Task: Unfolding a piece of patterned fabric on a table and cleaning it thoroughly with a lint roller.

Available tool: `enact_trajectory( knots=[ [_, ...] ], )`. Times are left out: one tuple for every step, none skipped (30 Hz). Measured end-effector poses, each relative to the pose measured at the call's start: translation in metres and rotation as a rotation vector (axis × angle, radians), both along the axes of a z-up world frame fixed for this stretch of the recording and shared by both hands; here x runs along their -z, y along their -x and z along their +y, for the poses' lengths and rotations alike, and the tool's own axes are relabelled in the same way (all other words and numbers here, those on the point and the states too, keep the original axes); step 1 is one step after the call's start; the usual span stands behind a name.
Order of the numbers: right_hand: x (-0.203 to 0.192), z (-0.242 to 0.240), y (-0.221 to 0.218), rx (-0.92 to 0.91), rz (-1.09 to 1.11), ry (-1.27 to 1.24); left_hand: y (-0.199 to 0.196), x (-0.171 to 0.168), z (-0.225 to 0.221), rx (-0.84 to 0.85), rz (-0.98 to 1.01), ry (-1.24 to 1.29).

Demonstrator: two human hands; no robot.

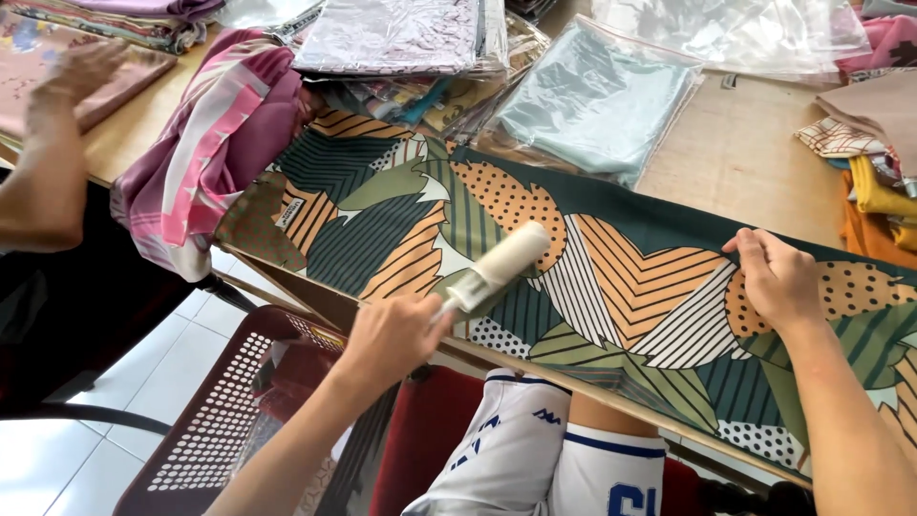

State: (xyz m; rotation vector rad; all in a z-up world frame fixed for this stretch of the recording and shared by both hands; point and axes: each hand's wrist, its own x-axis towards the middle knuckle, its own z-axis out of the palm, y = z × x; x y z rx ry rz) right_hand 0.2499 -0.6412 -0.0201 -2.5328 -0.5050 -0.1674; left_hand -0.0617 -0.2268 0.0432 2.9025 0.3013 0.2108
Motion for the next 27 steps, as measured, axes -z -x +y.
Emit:
enact_trajectory(
  knots=[
    [0.001,0.000,-0.001,-0.003,-0.004,-0.003,0.004,0.000,0.000,-0.063,0.047,0.026],
    [0.000,-0.001,-0.002,-0.005,-0.004,-0.001,0.005,0.002,0.019,-0.066,0.047,0.028],
    [0.001,-0.001,-0.003,-0.009,-0.005,0.000,0.007,0.004,0.039,-0.201,0.059,0.005],
    [0.001,-0.001,-0.003,-0.012,-0.007,0.000,0.010,0.005,0.058,-0.337,0.070,-0.018],
    [0.000,0.000,-0.003,-0.017,-0.004,0.000,0.012,0.013,0.089,-0.341,0.073,-0.019],
    [-0.001,0.002,-0.002,-0.008,0.002,0.014,0.015,0.021,0.121,-0.477,0.080,-0.061],
    [-0.002,0.002,0.000,0.003,0.012,0.027,0.019,0.030,0.152,-0.611,0.088,-0.106],
    [0.000,0.002,-0.001,0.000,0.017,0.027,0.028,0.030,0.174,-0.614,0.094,-0.107],
    [0.001,0.001,-0.001,-0.010,-0.001,0.023,0.035,0.029,0.195,-0.640,0.067,-0.203],
    [0.002,0.001,-0.002,-0.020,-0.019,0.018,0.043,0.029,0.216,-0.664,0.039,-0.300],
    [0.004,0.000,-0.003,-0.017,-0.016,0.018,0.047,0.028,0.211,-0.660,0.041,-0.301],
    [0.006,-0.001,-0.003,-0.014,-0.011,0.028,0.051,0.027,0.206,-0.602,-0.008,-0.375],
    [0.006,-0.001,-0.005,-0.006,-0.012,0.034,0.051,0.024,0.203,-0.539,-0.066,-0.451],
    [0.006,0.001,-0.008,0.001,-0.014,0.029,0.045,0.013,0.170,-0.532,-0.071,-0.454],
    [0.007,0.000,-0.008,-0.011,-0.034,0.036,0.041,0.005,0.135,-0.434,-0.084,-0.311],
    [0.008,-0.001,-0.008,-0.023,-0.053,0.044,0.039,-0.003,0.100,-0.336,-0.096,-0.168],
    [0.007,0.000,-0.006,-0.016,-0.052,0.047,0.034,-0.007,0.062,-0.328,-0.095,-0.164],
    [0.005,0.001,-0.005,-0.015,-0.042,0.038,0.031,-0.011,0.023,-0.220,-0.024,-0.039],
    [0.003,0.000,-0.003,-0.015,-0.033,0.032,0.028,-0.014,-0.016,-0.111,0.045,0.091],
    [0.002,-0.002,-0.001,-0.008,-0.032,0.039,0.025,-0.008,-0.042,-0.103,0.045,0.097],
    [0.001,-0.002,0.000,-0.015,-0.033,0.012,0.024,-0.003,-0.066,0.096,0.045,0.040],
    [0.001,-0.002,0.000,-0.021,-0.034,-0.015,0.022,0.003,-0.091,0.296,0.043,-0.019],
    [0.002,-0.002,0.001,-0.023,-0.035,-0.011,0.023,0.007,-0.090,0.294,0.042,-0.015],
    [0.003,-0.003,0.002,-0.032,-0.040,-0.027,0.024,0.011,-0.089,0.285,0.066,0.003],
    [0.003,-0.004,0.001,-0.041,-0.049,-0.044,0.023,0.015,-0.089,0.275,0.087,0.018],
    [0.002,-0.005,-0.001,-0.043,-0.053,-0.042,0.025,0.007,-0.069,0.274,0.082,0.020],
    [0.004,-0.004,-0.002,-0.049,-0.056,-0.039,0.028,-0.002,-0.049,0.059,0.184,0.062]
  ],
)
